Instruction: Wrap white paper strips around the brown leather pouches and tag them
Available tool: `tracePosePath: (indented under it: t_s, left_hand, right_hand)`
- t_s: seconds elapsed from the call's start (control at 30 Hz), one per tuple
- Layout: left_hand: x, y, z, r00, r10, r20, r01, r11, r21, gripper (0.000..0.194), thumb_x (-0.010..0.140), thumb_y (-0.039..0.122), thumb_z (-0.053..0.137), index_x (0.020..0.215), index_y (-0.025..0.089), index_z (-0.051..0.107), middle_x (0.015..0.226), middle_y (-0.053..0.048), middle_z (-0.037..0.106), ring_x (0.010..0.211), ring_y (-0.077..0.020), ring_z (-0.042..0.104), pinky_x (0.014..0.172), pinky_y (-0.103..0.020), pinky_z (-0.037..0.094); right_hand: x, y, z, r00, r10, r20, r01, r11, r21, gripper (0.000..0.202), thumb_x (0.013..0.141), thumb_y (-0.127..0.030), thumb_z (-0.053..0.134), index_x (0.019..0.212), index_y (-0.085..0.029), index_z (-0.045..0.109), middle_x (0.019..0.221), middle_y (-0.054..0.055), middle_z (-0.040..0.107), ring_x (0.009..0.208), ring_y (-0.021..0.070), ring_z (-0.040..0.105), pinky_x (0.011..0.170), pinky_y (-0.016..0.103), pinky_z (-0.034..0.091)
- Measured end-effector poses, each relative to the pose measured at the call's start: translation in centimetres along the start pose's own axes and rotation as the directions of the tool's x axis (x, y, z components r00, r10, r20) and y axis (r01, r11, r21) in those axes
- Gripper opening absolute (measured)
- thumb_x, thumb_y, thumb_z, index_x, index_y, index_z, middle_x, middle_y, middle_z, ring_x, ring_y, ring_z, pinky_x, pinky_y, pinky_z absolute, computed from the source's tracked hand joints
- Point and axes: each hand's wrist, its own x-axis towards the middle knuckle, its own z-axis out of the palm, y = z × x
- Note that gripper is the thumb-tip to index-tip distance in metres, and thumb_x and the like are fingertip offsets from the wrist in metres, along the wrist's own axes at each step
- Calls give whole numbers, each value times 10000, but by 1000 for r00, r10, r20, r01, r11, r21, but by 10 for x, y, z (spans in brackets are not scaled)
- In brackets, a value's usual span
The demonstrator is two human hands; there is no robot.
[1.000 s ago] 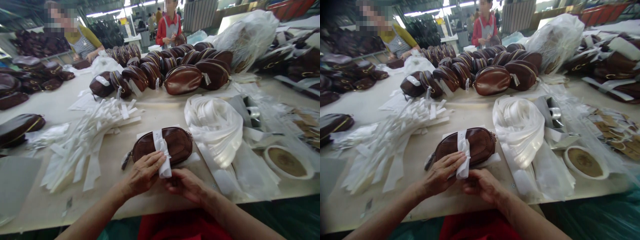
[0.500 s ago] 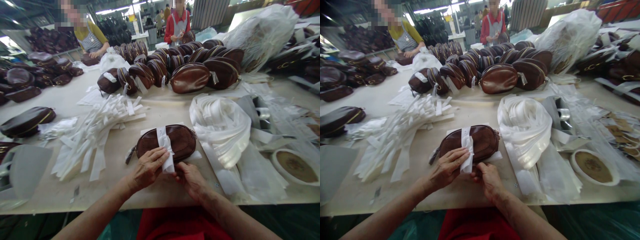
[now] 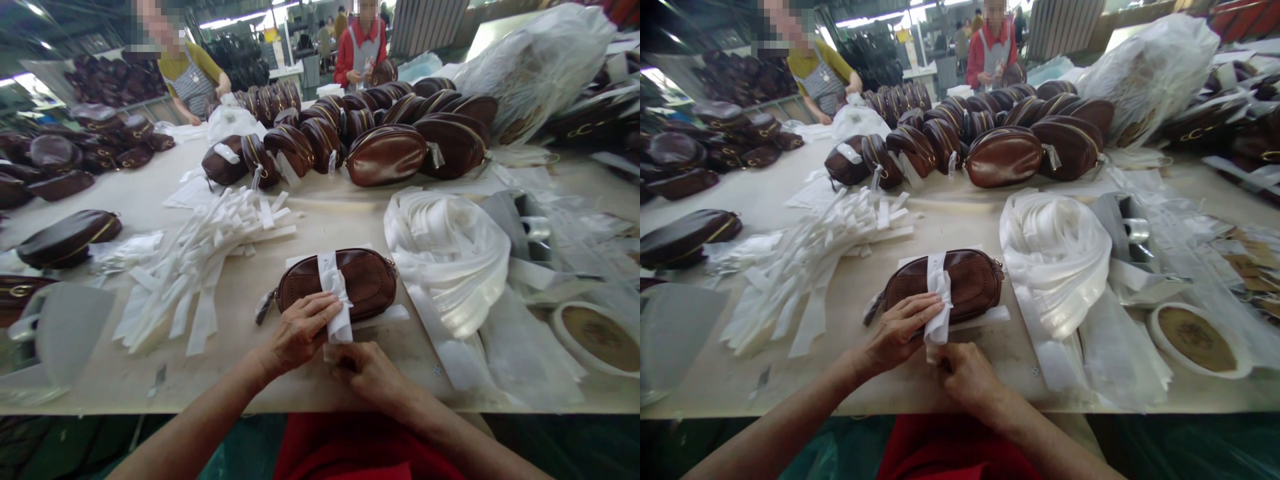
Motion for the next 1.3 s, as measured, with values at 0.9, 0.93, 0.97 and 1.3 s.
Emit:
tracePosePath:
  t_s: [0.9,0.93,0.97,1.3]
  left_hand:
    - [-2,2,3,1000,-3,-29,4,1000,31,387,914,181,435,1301,165,449,1218,-120,576,1188,-242,499,930,-413,501]
    - [-2,2,3,1000,-3,-30,4,999,33,395,912,171,431,1307,168,443,1220,-119,575,1191,-241,496,931,-414,500]
    - [-2,2,3,1000,-4,-31,5,999,36,404,910,164,428,1315,171,437,1223,-119,573,1195,-239,494,935,-414,498]
    - [-3,6,8,995,43,-94,-29,989,144,327,919,130,404,1231,133,501,1182,-124,599,1162,-236,524,892,-374,522]
  right_hand:
    - [-25,25,-8,878,-452,-157,273,743,-610,268,678,-23,464,837,-162,628,706,39,549,565,138,525,511,230,354]
    - [-25,25,-8,857,-491,-156,299,721,-625,219,711,-31,454,743,-169,621,670,33,528,545,131,501,497,229,345]
    - [-25,25,-9,830,-535,-158,332,701,-631,223,745,-41,440,679,-173,606,649,33,518,544,129,491,497,229,350]
    - [1,-13,-49,683,-642,-349,451,746,-490,283,912,-174,438,1146,-168,597,1036,115,622,967,188,610,843,306,516]
